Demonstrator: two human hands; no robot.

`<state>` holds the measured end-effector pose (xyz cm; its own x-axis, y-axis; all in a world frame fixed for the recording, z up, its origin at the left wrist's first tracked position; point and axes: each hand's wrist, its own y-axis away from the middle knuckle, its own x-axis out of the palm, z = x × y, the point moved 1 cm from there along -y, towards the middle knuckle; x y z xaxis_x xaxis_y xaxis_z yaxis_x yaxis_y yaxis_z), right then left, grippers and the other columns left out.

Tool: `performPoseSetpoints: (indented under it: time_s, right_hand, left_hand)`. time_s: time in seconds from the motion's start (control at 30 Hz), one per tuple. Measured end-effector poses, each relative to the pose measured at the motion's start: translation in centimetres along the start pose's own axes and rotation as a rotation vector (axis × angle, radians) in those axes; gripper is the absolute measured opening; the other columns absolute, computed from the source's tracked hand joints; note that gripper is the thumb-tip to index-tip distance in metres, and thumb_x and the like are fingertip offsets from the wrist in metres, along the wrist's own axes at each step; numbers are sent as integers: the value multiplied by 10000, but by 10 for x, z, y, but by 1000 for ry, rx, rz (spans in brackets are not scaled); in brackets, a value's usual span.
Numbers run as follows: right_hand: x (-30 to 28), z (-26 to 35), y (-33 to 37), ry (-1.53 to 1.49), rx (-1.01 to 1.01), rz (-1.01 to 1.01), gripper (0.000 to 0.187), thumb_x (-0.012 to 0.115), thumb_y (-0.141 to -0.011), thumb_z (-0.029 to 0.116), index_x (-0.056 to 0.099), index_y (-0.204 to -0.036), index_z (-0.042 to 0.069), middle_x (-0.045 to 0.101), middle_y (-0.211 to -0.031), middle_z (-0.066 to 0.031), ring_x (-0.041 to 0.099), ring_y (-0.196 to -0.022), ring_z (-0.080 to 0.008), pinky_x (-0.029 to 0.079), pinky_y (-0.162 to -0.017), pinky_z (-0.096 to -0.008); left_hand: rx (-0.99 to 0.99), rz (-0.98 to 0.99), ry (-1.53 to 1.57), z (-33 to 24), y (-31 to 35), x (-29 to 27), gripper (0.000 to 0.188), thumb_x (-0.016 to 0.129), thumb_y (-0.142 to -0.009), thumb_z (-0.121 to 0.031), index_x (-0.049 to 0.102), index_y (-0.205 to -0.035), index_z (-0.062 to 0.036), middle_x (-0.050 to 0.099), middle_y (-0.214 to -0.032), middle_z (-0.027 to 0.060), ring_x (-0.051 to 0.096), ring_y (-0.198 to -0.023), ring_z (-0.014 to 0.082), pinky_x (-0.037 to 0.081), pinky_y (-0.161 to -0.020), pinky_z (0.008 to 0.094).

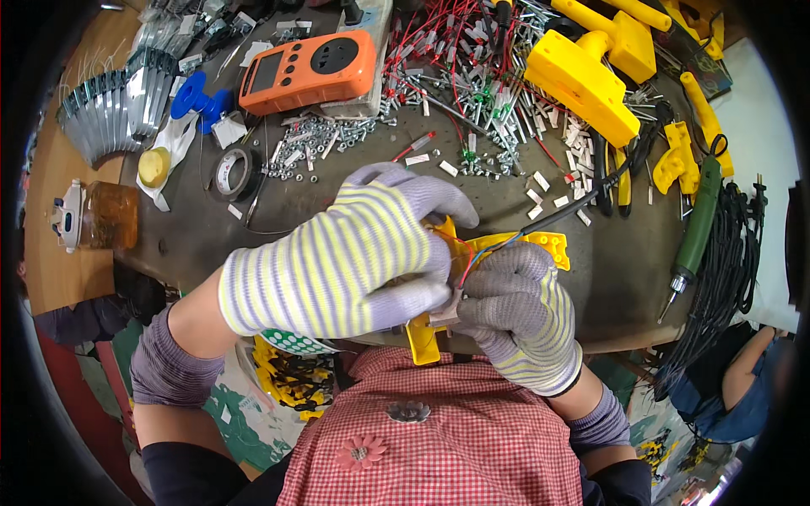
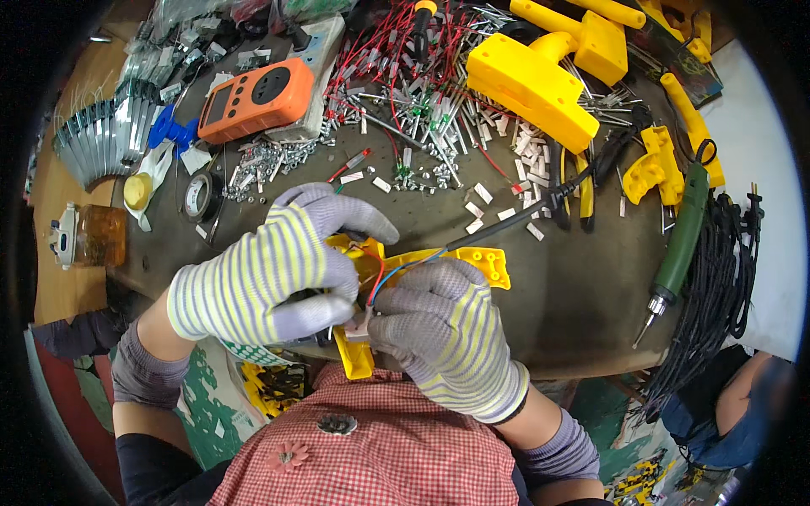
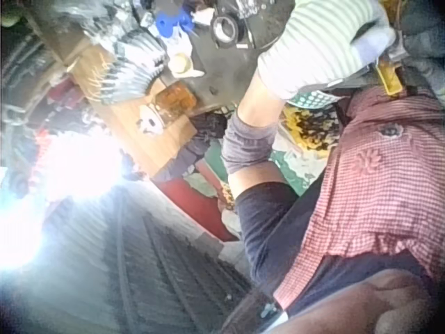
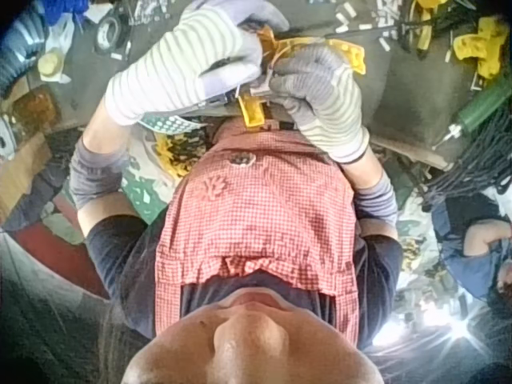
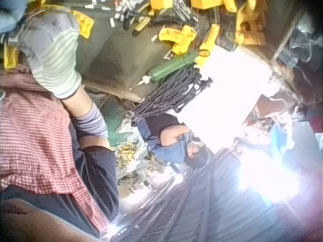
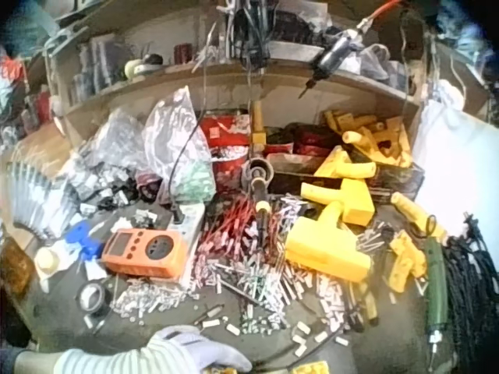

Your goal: The person assembles a handheld tool by soldering wires with a soldering iron, placing internal components and wiring into the plastic handle casing, fitting the cover onto the handle, and driving screws using a power screwdriver.

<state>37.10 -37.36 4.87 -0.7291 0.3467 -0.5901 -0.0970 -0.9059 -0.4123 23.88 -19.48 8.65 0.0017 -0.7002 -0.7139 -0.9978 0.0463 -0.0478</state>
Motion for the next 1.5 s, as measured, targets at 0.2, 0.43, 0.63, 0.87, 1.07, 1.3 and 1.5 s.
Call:
performPoseSetpoints:
  time_s: [0.2, 0.43, 0.63, 0.87, 1.07, 1.3, 1.5]
  right_hand:
    - [-1, -3, 0, 6, -31, 42, 235, 786, -672, 189, 777, -907, 179, 700, -883, 7, 657, -891, -226, 507, -798, -422]
    - [-2, 0, -3, 69, -85, 35, 164, 754, -733, 199, 777, -895, 212, 695, -849, 25, 641, -837, -214, 503, -756, -399]
    - [-2, 1, -6, 35, -79, 41, 141, 754, -746, 195, 773, -884, 210, 693, -854, 31, 641, -834, -217, 502, -750, -400]
    - [-1, -2, -5, 71, -59, 106, 159, 767, -729, 211, 763, -887, 190, 684, -851, -17, 651, -830, -241, 497, -738, -408]
    - [5, -4, -2, 43, -83, 8, 237, 775, -697, 204, 749, -932, 179, 675, -852, -8, 647, -822, -257, 497, -724, -410]
    - [4, 4, -5, 82, -27, 30, 201, 782, -712, 195, 753, -909, 174, 709, -871, -12, 646, -821, -257, 504, -740, -412]
    - [6, 3, -3, -5, -20, -87, 180, 786, -715, 247, 729, -845, 137, 710, -865, -24, 645, -815, -283, 492, -736, -421]
  left_hand:
    - [63, -48, -156, 2, 5, -7, 112, 760, -751, -262, 729, -824, -184, 607, -1337, 149, 574, -1204, 338, 340, -1059, 555]
    - [221, -176, -433, -4, 9, -2, 167, 789, -751, -339, 706, -881, -277, 651, -1292, 113, 623, -1137, 325, 362, -1038, 597]
    - [116, -113, 5, 7, 9, 11, 127, 684, -800, -216, 714, -758, -100, 599, -1337, 168, 554, -1228, 352, 347, -1070, 530]
    - [133, -121, -311, -10, 4, 17, 151, 661, -763, -264, 696, -759, -117, 607, -1256, 122, 559, -1177, 336, 359, -1069, 570]
    - [84, -208, -265, 1, 12, 14, 186, 699, -714, -307, 657, -744, -128, 616, -1236, 99, 568, -1159, 344, 355, -1064, 603]
    - [12, -199, -467, -13, 20, 38, 264, 737, -635, -316, 644, -764, -106, 627, -1135, 65, 588, -1104, 310, 366, -1066, 599]
    - [-29, -396, -323, -11, 27, 25, 292, 750, -657, -313, 650, -872, -144, 620, -1155, 84, 588, -1115, 313, 382, -1049, 587]
